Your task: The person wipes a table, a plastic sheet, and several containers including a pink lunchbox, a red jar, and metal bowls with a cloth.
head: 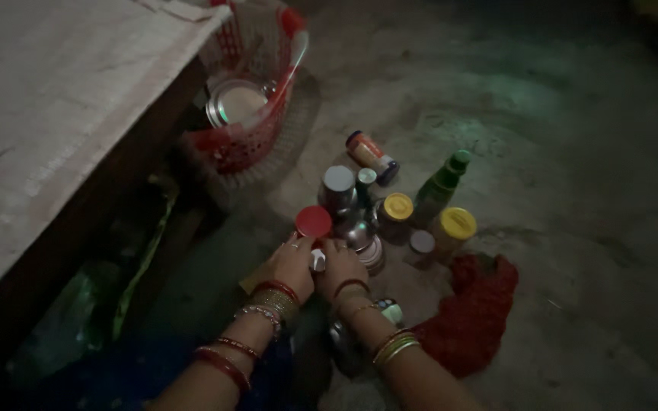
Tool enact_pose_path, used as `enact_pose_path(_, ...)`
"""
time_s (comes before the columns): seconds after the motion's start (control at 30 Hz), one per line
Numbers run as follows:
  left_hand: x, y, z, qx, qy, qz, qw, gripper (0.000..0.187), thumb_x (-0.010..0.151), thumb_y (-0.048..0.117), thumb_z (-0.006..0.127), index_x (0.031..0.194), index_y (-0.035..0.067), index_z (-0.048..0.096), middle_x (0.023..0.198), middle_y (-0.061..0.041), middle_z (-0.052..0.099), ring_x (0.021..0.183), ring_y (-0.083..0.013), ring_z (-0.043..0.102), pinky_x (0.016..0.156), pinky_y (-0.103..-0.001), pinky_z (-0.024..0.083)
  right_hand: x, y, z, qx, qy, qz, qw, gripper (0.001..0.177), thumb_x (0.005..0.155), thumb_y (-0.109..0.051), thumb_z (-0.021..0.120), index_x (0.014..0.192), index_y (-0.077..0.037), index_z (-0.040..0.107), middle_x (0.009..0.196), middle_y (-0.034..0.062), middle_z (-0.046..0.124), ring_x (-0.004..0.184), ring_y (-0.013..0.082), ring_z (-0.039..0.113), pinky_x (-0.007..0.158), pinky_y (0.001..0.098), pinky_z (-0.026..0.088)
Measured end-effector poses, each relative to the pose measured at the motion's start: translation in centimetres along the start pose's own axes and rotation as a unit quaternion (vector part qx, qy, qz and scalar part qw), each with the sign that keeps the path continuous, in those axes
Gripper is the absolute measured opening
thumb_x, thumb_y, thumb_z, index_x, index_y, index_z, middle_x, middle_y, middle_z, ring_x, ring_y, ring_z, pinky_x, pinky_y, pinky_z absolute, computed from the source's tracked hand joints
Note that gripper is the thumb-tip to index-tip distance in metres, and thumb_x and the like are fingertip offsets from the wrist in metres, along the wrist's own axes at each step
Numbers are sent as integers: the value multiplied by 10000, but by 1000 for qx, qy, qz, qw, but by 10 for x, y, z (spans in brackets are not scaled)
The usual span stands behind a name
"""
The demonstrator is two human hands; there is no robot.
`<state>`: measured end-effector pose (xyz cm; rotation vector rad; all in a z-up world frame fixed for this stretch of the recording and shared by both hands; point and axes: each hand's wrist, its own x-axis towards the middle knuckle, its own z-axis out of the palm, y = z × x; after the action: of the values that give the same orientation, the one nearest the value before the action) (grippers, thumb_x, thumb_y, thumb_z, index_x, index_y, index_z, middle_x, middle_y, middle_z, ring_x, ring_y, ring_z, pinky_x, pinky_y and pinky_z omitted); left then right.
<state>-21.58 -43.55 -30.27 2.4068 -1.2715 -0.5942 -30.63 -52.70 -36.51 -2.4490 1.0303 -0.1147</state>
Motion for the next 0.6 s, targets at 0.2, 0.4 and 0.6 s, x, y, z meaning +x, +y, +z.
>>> enact_pose_path(0.2, 13, -26, 27, 19, 41, 66, 997, 557, 789, -46, 640, 1329, 72, 570, 1384, -161, 594, 1402, -369, 448, 1163, -446, 383, 10, -3, 24, -36, -59, 76, 995, 482, 880, -284, 714, 1310, -198, 514, 1408, 115, 540, 1177, 378, 623, 923, 514, 548)
enact_pose_path(0.4, 9, -18, 11, 10, 0, 13, 1000, 593, 823, -40, 633, 1389, 101, 524, 1460, -161, 524, 1424, -331, 413, 1162, -450, 349, 1, -8, 8, -39, -93, 89, 991, 551, 846, -215, 721, 1343, -213, 484, 1351, 132, 573, 1166, 362, 644, 922, 505, 551)
enact_pose_path(0.6, 0, -6, -13, 6, 17, 15, 1000, 474, 848, 15, 625, 1315, 86, 593, 1410, -176, 579, 1321, -360, 537, 1116, -449, 451, -13, -25, -46, 6, -30, 103, 994, 575, 829, -365, 768, 1342, -275, 523, 1297, 107, 622, 1162, 365, 640, 953, 506, 526)
